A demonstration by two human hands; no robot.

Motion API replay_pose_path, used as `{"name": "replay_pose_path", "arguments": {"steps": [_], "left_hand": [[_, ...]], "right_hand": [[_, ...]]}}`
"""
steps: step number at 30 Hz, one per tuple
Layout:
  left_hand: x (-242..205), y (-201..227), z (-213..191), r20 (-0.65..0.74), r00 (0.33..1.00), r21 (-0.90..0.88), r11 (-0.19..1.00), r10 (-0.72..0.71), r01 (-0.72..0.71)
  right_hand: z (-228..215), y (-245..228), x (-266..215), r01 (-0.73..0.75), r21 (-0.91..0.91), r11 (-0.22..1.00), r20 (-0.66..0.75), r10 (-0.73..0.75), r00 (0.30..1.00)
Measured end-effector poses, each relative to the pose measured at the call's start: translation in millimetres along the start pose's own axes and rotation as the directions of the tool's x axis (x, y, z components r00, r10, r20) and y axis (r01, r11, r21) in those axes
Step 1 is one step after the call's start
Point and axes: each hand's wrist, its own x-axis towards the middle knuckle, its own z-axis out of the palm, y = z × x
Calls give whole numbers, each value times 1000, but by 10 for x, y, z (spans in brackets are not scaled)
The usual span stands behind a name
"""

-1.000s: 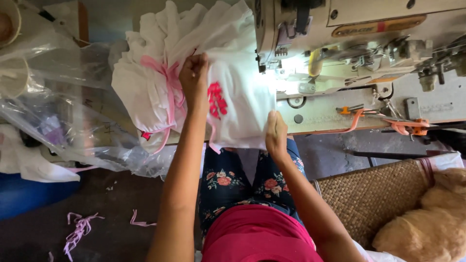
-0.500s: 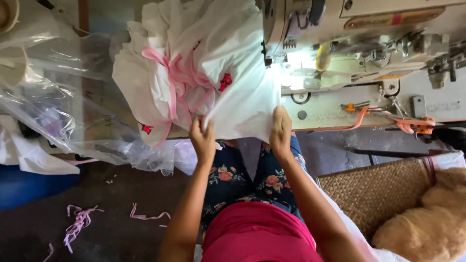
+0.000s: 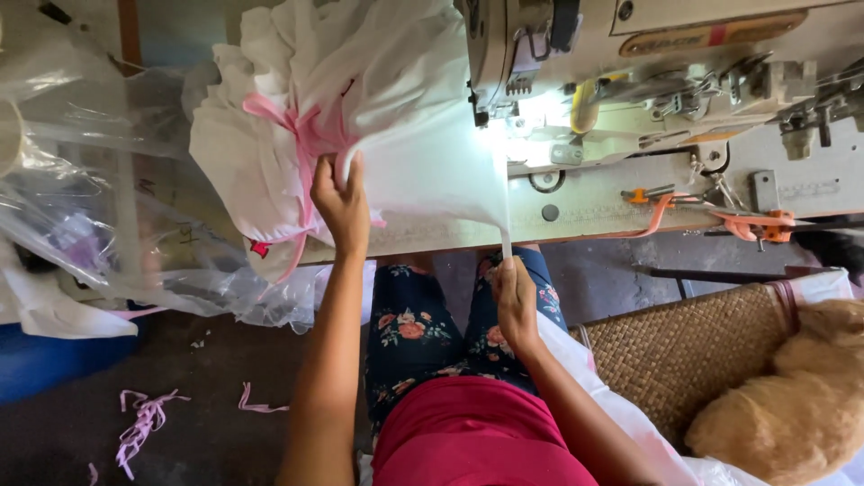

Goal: A person is sitting at a sewing workstation, unfolding and inspecting white fabric garments with pink trim, likely checking for quality or preparing them for the next stage of production.

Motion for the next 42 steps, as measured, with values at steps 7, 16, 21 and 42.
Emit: {"name": "replay_pose_path", "arguments": {"steps": [7, 16, 21, 42], "left_hand": [[524, 56, 172, 0, 984, -41, 984, 176, -176], [900, 240, 462, -70, 928, -60, 927, 367, -371], [1189, -1005, 1308, 123, 822, 536, 734, -556, 417], [-163, 575, -297, 928, 359, -89, 875, -100, 475]], "right_hand": [[135, -64, 393, 53, -77, 996, 4, -53, 999], [295, -348, 990, -32, 103, 994, 29, 29, 999], [-204, -820, 581, -196, -544, 816, 67, 275, 959], [-345, -1547, -663, 445, 275, 852, 847, -434, 307]]}}
